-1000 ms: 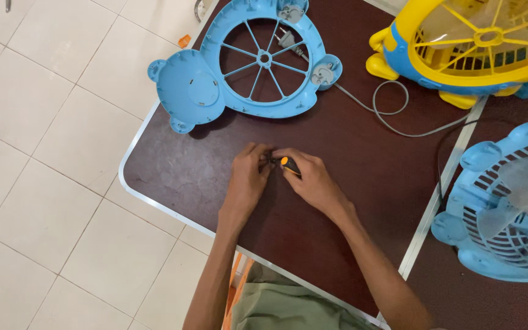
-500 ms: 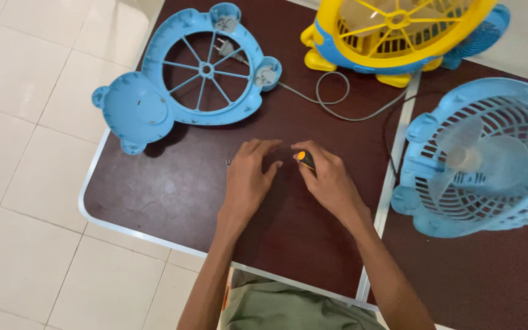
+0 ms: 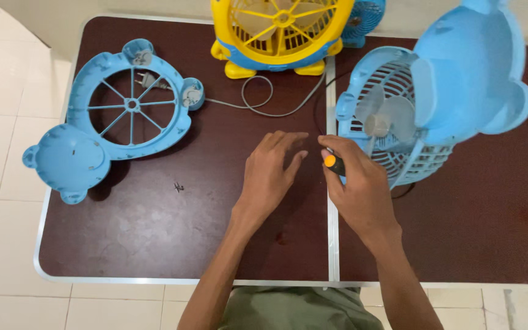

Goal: The person disassembles a blue bear-shaped desk fan using a screwdriver. They remove the front grille, fan blades, and motor housing, placing the parts on the table.

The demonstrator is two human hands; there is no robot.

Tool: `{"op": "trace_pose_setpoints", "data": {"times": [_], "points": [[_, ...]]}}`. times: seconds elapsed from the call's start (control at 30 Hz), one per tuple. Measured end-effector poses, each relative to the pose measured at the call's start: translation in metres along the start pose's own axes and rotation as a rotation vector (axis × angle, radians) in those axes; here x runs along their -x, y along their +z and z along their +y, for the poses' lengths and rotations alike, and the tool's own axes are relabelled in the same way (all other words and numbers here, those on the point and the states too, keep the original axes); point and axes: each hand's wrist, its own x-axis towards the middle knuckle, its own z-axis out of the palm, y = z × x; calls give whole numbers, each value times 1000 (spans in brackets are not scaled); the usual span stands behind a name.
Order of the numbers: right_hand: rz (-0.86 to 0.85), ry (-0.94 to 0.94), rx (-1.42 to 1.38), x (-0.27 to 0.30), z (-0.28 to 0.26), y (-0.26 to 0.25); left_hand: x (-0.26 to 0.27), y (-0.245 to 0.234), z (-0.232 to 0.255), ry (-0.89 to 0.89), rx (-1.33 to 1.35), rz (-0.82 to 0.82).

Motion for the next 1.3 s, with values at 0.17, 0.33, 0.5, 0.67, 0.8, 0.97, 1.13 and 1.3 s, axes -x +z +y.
{"op": "trace_pose_setpoints", "data": {"times": [0.17,0.33,0.5,0.67,0.8,0.97,1.13,1.3], "points": [[191,67,94,19,8,-28,-8,29,12,73,90,-48],[339,87,183,35,23,-41,-11,64,5,16,46,-160],[405,210,224,41,39,-40,-10,100,-11,-14,-10,-200],[367,282,121,40,49,-38,-7,121,-15,-104,-9,-273],[349,251,171,41,53,-38,-5,136,-22,-33,-64,-235],[373,249,191,41,58,-36,-2,148,-32,110,-227,-143],[373,215,192,41,61,-36,-3,148,-35,100,-218,-131],[405,266,61,47,63,-37,-7,123,-8,93,59,-40]]}}
